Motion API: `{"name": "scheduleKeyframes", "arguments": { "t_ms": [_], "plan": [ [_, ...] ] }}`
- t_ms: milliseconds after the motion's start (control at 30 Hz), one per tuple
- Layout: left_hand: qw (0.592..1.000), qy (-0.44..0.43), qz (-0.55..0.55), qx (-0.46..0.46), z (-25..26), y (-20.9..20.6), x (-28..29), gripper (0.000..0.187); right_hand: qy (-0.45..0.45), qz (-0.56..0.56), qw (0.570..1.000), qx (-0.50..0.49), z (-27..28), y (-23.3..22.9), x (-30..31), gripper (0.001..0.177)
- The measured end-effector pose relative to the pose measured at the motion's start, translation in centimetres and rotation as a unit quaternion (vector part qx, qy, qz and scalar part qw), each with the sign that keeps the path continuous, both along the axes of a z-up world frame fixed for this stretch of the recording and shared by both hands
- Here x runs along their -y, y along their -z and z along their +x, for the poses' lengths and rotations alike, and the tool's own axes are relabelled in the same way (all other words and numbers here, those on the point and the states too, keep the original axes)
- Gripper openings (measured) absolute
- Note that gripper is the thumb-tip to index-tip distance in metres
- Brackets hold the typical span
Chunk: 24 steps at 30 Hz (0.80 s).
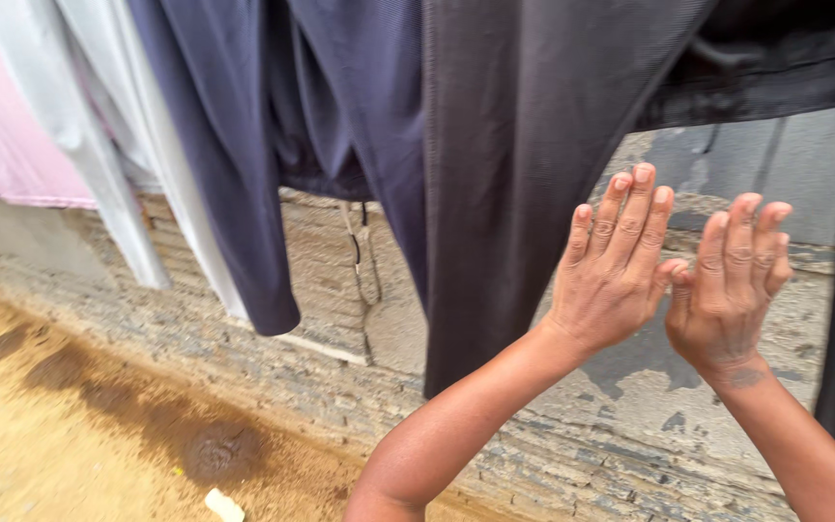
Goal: The person picks up pairs of pants from the ground, shakes them out, and hangs them on a clothesline outdoors.
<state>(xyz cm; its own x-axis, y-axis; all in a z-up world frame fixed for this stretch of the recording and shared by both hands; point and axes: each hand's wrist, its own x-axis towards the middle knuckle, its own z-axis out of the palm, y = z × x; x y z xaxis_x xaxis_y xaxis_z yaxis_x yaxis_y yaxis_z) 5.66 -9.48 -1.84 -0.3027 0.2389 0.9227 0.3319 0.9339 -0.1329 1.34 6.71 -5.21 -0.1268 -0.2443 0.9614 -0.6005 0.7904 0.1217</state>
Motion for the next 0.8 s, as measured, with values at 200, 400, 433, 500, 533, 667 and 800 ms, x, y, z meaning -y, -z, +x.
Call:
{"name": "scheduleKeyframes", "arguments": {
  "t_ms": [200, 400, 433, 500, 533, 667, 800],
  "plan": [
    [0.999, -0.033, 0.002, 0.034, 1.8, 0.9, 4.8, 0.068, -0.040, 0.024, 0.999, 0.014, 2.0, -0.6, 5.9, 0.053],
    [0.997, -0.051, 0.023, 0.052, 4.4, 1.5, 9.2, 0.067, -0.071, 0.039, 0.997, 0.016, 3.9, -1.0, 10.2, 0.053],
    [0.997, -0.049, 0.028, 0.049, 4.8, 1.6, 9.9, 0.067, -0.078, 0.043, 0.996, 0.013, 4.2, -1.1, 10.9, 0.054],
    [0.997, -0.049, 0.033, 0.047, 5.7, 1.9, 11.3, 0.068, -0.088, 0.047, 0.995, 0.012, 4.9, -1.1, 12.2, 0.056],
    [0.998, -0.044, 0.044, 0.031, 6.2, 2.1, 12.0, 0.069, -0.093, 0.048, 0.994, 0.019, 5.3, -1.1, 12.8, 0.056],
    [0.996, -0.062, 0.055, 0.016, 7.8, 3.0, 14.6, 0.073, -0.123, 0.057, 0.991, 0.017, 6.8, -0.9, 15.5, 0.058],
    [0.994, -0.091, 0.057, 0.028, 9.3, 4.0, 17.2, 0.074, -0.141, 0.062, 0.988, 0.014, 7.8, -0.5, 18.5, 0.060]
  ]
}}
